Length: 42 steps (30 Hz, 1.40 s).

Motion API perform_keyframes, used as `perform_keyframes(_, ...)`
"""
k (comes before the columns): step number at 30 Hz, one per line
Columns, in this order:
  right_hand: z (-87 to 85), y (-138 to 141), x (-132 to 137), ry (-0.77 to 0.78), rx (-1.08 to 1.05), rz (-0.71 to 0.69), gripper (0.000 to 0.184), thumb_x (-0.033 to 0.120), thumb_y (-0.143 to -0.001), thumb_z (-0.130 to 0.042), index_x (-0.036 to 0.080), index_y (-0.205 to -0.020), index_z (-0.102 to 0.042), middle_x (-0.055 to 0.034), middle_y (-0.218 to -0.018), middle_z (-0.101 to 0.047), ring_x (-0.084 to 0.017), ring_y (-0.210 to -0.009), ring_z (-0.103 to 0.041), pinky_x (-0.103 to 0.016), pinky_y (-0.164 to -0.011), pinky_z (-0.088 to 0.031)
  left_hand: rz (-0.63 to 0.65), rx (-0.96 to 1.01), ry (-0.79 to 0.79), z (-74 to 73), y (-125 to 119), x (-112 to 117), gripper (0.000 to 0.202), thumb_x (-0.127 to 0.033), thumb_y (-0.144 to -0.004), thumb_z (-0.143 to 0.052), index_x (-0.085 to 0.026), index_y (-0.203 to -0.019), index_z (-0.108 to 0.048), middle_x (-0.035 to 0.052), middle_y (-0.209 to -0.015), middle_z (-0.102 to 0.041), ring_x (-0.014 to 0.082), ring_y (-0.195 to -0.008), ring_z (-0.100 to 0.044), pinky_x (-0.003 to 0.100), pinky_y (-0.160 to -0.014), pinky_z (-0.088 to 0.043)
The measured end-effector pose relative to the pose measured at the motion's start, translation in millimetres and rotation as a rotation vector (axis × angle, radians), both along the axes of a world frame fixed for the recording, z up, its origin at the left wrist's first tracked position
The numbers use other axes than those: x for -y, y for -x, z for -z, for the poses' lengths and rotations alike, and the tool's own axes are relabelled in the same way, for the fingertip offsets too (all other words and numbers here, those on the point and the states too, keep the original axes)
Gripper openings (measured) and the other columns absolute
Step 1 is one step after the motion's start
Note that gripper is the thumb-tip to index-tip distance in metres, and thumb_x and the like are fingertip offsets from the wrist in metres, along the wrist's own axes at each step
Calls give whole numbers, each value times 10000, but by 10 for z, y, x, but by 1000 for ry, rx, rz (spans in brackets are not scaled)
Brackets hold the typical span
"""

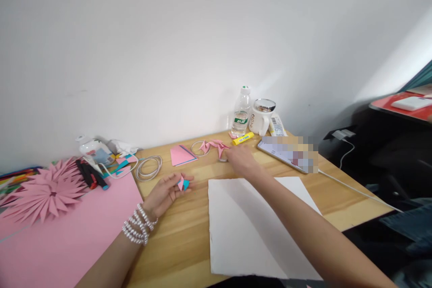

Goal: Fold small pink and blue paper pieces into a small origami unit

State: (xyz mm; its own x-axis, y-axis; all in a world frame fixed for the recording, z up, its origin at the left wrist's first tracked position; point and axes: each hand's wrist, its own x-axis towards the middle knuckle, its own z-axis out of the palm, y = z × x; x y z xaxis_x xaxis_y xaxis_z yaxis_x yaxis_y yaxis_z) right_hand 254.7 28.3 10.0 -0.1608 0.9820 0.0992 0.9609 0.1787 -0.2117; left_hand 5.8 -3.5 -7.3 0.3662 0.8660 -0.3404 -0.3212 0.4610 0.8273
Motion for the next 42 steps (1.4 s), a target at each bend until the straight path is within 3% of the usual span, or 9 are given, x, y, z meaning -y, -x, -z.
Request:
perform_keyframes(1, 4, 107, -9, -30, -29, -14, 166, 47, -717, -480, 150, -713, -610, -93, -765, -621, -204, -785, -571, -267, -654, -362, -52, 18, 5, -3, 12, -22, 96, -201, -751, -581, -106, -747, -596, 142, -860, -682, 223, -796, -650, 342, -725, -518)
perform_keyframes(4, 81, 505, -38, -211, -536, -155, 167, 158, -809, -430, 161, -793, -596, -63, -781, -604, -168, -784, -559, -264, -677, -419, -157, 94, -22, -8, 46, -73, 77, -134, -760, -537, -97, -720, -592, 138, -842, -682, 233, -841, -637, 403, -816, -485)
perform_keyframes(7, 237, 852, -38, -115, -1028, -258, 175, 264, -813, -443, 181, -884, -580, -41, -823, -568, -117, -651, -543, -245, -591, -474, -249, 116, -79, -11, 81, -110, 60, -113, -746, -537, -104, -725, -592, 113, -830, -681, 216, -828, -636, 433, -859, -458)
perform_keyframes(10, 387, 1003, -10, -17, -1245, -346, 209, 309, -796, -464, 193, -910, -596, -48, -894, -534, -123, -711, -534, -234, -566, -491, -316, 78, -112, -12, 107, -136, 42, -151, -731, -561, -122, -735, -592, 83, -809, -679, 196, -800, -636, 430, -857, -454)
perform_keyframes(19, 447, 1006, 47, 236, -1357, -469, 294, 289, -723, -616, 199, -1002, -590, -48, -881, -602, -136, -784, -580, -300, -762, -478, -324, -39, -169, 45, 78, -137, 120, -233, -667, -640, -125, -715, -621, 33, -716, -650, 120, -669, -597, 261, -721, -458)
perform_keyframes(24, 482, 1038, 35, 218, -1447, -484, 193, 308, -700, -642, 191, -854, -646, -68, -978, -584, -168, -910, -574, -321, -819, -460, -289, -46, -175, 39, 41, -123, 145, -247, -680, -642, -128, -761, -624, 20, -715, -634, 100, -651, -571, 224, -670, -456)
perform_keyframes(30, 501, 1035, 20, 159, -1398, -448, 110, 265, -673, -670, 179, -740, -658, -41, -826, -615, -160, -811, -588, -302, -750, -467, -229, -136, -203, 20, 29, -95, 193, -284, -665, -652, -131, -776, -613, 26, -690, -638, 128, -608, -585, 250, -583, -486)
perform_keyframes(37, 517, 1041, 50, 304, -1436, -327, 176, 302, -677, -654, 155, -764, -615, -2, -670, -597, -112, -595, -564, -256, -601, -467, -214, -261, -227, 50, 59, -78, 195, -276, -664, -655, -111, -758, -610, 35, -602, -635, 91, -450, -538, 171, -393, -406)
perform_keyframes(42, 531, 1051, 42, 316, -1481, -275, 194, 287, -664, -661, 155, -780, -579, 5, -701, -590, -106, -618, -567, -244, -616, -459, -219, -225, -235, 64, 47, -80, 178, -247, -660, -660, -95, -748, -629, 58, -642, -661, 126, -554, -596, 208, -493, -470)
